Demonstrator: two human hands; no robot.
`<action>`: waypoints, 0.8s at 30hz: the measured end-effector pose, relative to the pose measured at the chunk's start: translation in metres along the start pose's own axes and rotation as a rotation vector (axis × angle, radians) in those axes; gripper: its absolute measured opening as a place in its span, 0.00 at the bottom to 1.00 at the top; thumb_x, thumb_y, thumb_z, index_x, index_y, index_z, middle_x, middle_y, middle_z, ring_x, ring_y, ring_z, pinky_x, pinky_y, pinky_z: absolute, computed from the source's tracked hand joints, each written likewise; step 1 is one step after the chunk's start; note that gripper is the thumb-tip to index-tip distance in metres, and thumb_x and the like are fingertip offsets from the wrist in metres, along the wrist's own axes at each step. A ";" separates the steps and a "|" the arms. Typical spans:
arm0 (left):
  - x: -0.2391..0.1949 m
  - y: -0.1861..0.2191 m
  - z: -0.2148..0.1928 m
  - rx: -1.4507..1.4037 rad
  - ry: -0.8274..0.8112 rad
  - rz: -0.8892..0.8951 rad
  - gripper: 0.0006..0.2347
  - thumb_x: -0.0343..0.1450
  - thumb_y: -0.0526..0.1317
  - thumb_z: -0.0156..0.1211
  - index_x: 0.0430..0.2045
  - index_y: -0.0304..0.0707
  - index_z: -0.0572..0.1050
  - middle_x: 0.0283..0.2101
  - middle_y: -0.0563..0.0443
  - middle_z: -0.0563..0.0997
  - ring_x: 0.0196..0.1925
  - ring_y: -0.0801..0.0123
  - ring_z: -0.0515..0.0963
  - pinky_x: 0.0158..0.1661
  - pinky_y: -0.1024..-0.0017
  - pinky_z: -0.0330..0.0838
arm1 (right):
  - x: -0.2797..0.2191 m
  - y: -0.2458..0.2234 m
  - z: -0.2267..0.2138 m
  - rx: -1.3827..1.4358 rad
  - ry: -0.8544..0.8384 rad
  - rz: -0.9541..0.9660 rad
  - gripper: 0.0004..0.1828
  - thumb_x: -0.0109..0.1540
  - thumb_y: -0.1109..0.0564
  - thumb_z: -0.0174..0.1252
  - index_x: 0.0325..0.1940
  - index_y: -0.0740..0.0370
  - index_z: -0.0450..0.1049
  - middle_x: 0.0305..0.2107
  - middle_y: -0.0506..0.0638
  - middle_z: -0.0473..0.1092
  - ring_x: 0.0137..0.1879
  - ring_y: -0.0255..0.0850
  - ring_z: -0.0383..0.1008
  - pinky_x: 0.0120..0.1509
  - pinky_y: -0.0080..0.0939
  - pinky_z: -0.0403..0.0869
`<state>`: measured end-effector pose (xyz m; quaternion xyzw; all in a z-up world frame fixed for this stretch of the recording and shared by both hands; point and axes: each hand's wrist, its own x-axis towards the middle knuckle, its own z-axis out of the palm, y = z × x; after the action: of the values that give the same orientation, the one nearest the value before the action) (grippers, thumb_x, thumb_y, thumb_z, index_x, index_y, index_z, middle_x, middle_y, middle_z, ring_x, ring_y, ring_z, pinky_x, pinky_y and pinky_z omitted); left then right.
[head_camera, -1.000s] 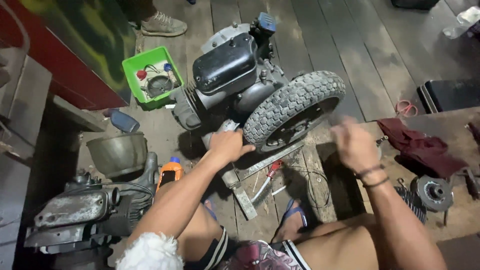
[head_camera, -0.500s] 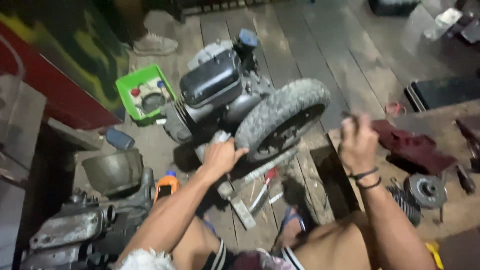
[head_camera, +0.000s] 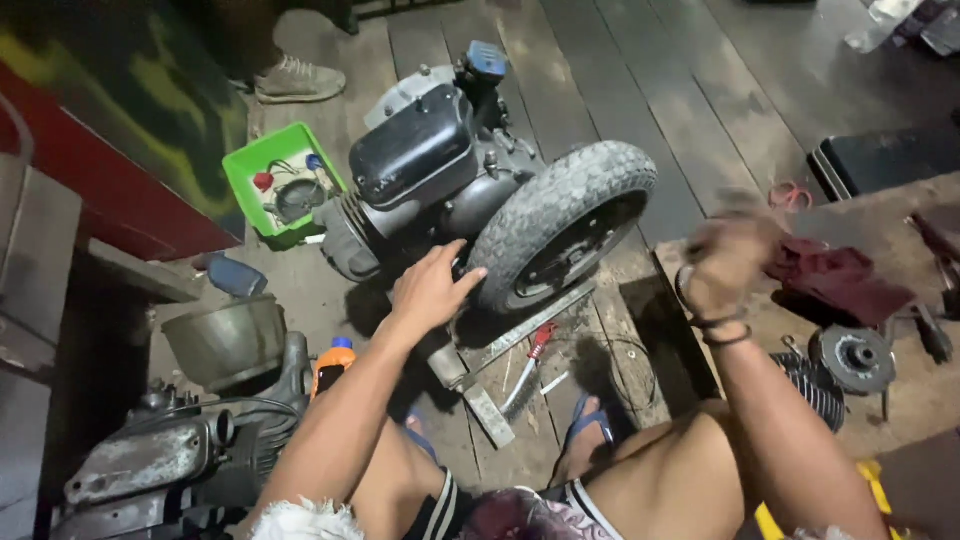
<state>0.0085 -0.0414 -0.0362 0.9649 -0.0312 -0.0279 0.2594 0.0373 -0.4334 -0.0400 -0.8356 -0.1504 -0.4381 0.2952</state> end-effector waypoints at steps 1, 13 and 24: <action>0.000 0.003 0.000 -0.001 -0.007 0.005 0.27 0.70 0.58 0.54 0.61 0.46 0.69 0.51 0.45 0.79 0.48 0.44 0.79 0.45 0.52 0.74 | -0.008 0.002 0.004 -0.007 0.000 0.005 0.15 0.67 0.65 0.43 0.34 0.70 0.74 0.50 0.64 0.71 0.55 0.56 0.67 0.61 0.52 0.63; 0.003 0.012 0.006 0.194 -0.296 -0.036 0.39 0.68 0.61 0.60 0.71 0.43 0.55 0.59 0.39 0.73 0.61 0.41 0.74 0.55 0.42 0.71 | 0.007 -0.018 0.014 -0.498 -0.564 0.415 0.18 0.76 0.54 0.45 0.46 0.69 0.77 0.21 0.53 0.70 0.31 0.43 0.75 0.49 0.31 0.74; 0.004 0.014 0.017 0.159 0.035 0.121 0.34 0.71 0.61 0.56 0.69 0.41 0.60 0.47 0.40 0.79 0.49 0.40 0.81 0.49 0.44 0.70 | -0.024 0.031 0.029 -0.291 -0.648 0.504 0.23 0.74 0.33 0.55 0.39 0.53 0.74 0.29 0.53 0.76 0.45 0.54 0.80 0.44 0.54 0.74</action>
<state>0.0108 -0.0622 -0.0446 0.9791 -0.0870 0.0071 0.1835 0.0581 -0.4392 -0.0832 -0.9735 0.0367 -0.0839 0.2098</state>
